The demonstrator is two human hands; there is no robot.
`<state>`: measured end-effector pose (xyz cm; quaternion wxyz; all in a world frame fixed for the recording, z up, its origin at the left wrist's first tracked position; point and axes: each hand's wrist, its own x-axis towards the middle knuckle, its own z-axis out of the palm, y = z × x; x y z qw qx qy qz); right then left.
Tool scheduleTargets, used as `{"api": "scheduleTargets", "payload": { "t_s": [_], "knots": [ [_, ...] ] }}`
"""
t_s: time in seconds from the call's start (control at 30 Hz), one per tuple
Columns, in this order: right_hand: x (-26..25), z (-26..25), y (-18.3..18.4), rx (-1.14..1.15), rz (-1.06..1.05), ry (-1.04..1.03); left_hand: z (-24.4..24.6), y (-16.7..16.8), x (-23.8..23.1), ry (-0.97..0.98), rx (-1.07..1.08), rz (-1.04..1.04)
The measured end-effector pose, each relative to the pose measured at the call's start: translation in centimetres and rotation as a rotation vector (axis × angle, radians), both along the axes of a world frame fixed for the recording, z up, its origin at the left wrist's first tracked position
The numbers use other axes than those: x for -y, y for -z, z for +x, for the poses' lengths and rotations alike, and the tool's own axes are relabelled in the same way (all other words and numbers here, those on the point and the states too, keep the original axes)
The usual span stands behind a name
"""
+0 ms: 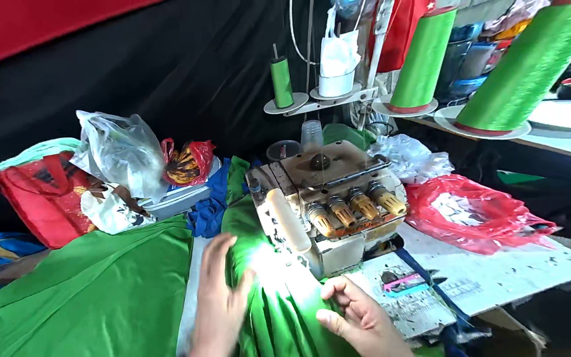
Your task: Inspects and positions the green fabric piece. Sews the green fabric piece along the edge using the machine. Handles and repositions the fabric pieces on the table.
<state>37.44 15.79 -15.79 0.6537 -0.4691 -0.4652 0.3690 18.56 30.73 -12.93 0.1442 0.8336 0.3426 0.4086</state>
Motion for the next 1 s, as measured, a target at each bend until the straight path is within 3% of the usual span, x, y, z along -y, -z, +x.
{"api": "scheduleTargets", "payload": {
  "t_s": [0.07, 0.13, 0.2, 0.3, 0.37, 0.5, 0.6, 0.7, 0.83, 1.0],
  "knots": [
    [0.3, 1.2, 0.1, -0.01, 0.019, -0.049, -1.2, 0.3, 5.2, 0.019, 0.019, -0.223],
    [0.2, 1.9, 0.6, -0.009, 0.052, -0.123, -2.7, 2.9, 8.0, 0.015, 0.102, -0.324],
    [0.1, 2.0, 0.9, -0.011, 0.063, -0.175, -4.5, 4.9, 8.1, 0.087, 0.303, -0.428],
    [0.0, 1.4, 0.8, -0.096, 0.04, -0.205, -7.7, 2.2, 5.0, 0.26, 0.407, -0.582],
    [0.1, 0.3, 0.6, -0.129, 0.019, -0.217, -8.7, -0.5, 1.4, 0.236, 0.175, -0.415],
    [-0.2, -3.9, 0.8, -0.178, 0.029, -0.117, -6.6, -3.3, -6.0, 0.104, -0.317, 0.252],
    [-0.5, -5.4, 1.0, -0.194, 0.039, -0.029, -3.3, -5.0, -4.1, -0.108, -0.447, 0.311],
    [-0.1, -5.2, 1.4, -0.203, 0.028, 0.017, -1.6, -4.0, 1.4, -0.093, -0.335, 0.365],
    [0.8, -4.2, 1.0, -0.229, -0.037, 0.068, -0.7, -0.4, 9.9, 0.113, -0.112, -0.016],
    [1.3, -3.9, 2.4, -0.26, -0.059, 0.026, 0.1, 4.2, 11.4, 0.15, 0.088, -0.277]
  ]
}}
